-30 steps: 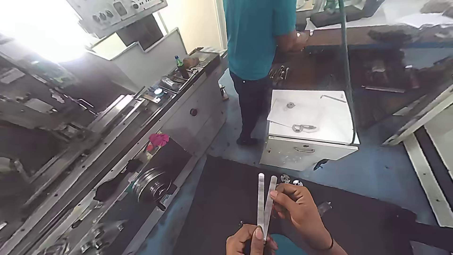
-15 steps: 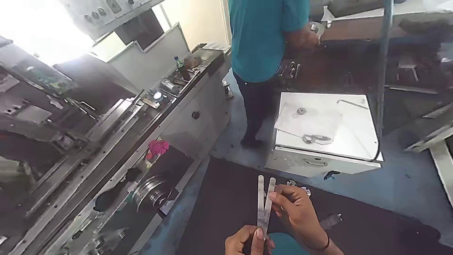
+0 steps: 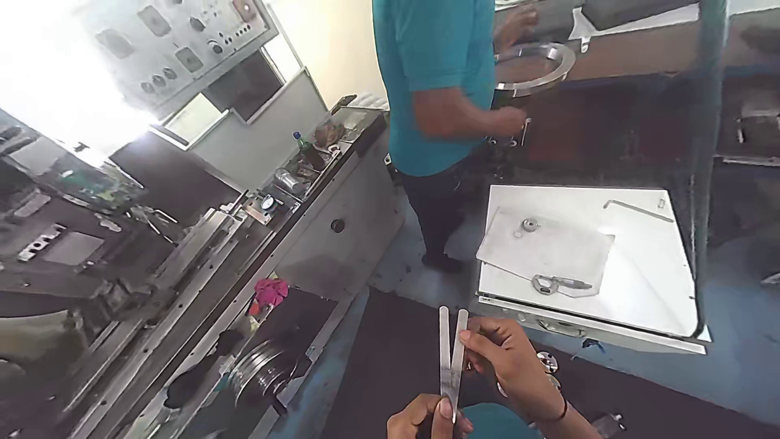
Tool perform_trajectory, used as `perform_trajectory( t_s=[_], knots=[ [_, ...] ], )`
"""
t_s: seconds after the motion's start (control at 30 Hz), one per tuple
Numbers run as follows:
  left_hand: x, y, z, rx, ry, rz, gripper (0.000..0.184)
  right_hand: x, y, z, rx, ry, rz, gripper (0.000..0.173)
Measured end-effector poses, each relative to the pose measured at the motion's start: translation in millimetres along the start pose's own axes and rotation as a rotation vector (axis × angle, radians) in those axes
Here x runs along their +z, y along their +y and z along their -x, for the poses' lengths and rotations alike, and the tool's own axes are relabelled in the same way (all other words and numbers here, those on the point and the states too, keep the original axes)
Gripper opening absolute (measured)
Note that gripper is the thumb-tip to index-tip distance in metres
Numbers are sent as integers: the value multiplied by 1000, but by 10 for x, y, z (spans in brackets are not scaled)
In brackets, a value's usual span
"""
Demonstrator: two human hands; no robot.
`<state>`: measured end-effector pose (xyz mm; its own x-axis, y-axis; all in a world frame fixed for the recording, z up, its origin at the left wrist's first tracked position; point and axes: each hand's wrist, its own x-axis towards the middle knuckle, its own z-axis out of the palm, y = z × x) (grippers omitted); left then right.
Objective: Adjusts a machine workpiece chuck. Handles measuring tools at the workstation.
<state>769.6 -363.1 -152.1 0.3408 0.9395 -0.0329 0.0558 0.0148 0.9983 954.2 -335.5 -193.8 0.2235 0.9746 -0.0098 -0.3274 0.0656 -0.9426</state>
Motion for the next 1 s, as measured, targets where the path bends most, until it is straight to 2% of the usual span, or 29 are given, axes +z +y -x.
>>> perform_trajectory(
  t_s=[0.37,0.57,0.77,1.0],
  knots=[
    [255,-15,-296,4,36,-17,23,-275,-79,-364,62,-73,7,24],
    [249,22,-386,-10,5,2,21,-289,-53,-415,59,-46,-20,24],
    [324,-9,-410,-79,69,118,18,-309,-40,-439,82,-22,-33,24],
    [415,-145,-482,-6,32,176,11,-378,-51,-460,78,-25,7,24]
  ],
)
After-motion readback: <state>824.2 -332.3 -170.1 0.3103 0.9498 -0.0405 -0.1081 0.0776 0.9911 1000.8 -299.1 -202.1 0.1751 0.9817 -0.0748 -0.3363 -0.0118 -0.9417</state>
